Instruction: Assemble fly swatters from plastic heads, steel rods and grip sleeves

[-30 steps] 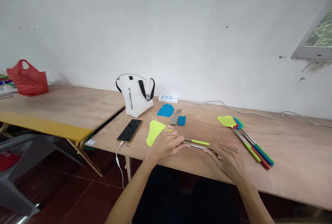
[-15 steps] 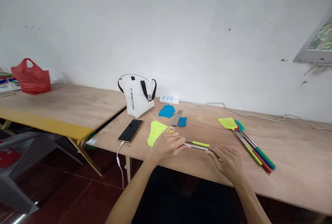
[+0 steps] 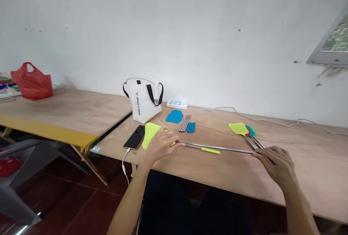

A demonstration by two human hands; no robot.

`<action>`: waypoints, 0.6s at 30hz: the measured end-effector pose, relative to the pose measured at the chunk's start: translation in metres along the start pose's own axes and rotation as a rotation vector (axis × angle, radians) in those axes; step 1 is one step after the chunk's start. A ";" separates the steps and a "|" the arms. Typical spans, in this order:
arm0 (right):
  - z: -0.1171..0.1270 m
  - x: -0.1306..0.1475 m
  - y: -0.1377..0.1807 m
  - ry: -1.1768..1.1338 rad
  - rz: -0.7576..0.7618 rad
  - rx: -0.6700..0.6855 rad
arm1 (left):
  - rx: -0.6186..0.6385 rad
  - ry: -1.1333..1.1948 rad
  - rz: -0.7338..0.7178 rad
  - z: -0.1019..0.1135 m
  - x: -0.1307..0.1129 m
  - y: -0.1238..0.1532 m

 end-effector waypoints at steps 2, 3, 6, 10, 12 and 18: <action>0.006 -0.012 0.005 0.018 -0.039 -0.004 | -0.007 0.001 -0.002 0.000 -0.002 -0.001; 0.008 -0.014 0.006 0.018 -0.060 -0.007 | -0.012 0.005 -0.001 -0.001 -0.003 -0.001; 0.013 -0.014 0.006 0.041 -0.141 -0.047 | -0.014 0.026 0.018 -0.001 -0.005 -0.002; 0.015 -0.010 0.001 0.025 -0.253 -0.028 | -0.022 0.029 0.047 0.004 -0.002 0.000; 0.015 -0.008 -0.002 -0.039 -0.306 0.023 | -0.026 0.025 0.053 0.006 -0.001 0.000; 0.020 -0.005 -0.003 -0.109 -0.392 0.091 | -0.037 0.017 0.037 0.004 -0.006 -0.002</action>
Point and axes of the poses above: each hand's wrist, its own y-axis away from the middle knuckle, its own z-axis out of the back of the hand, x = y × z, the point moved 2 cm from there along -y, towards the middle knuckle, and after that the axes turned 2 degrees about z, right-handed, at the moved point
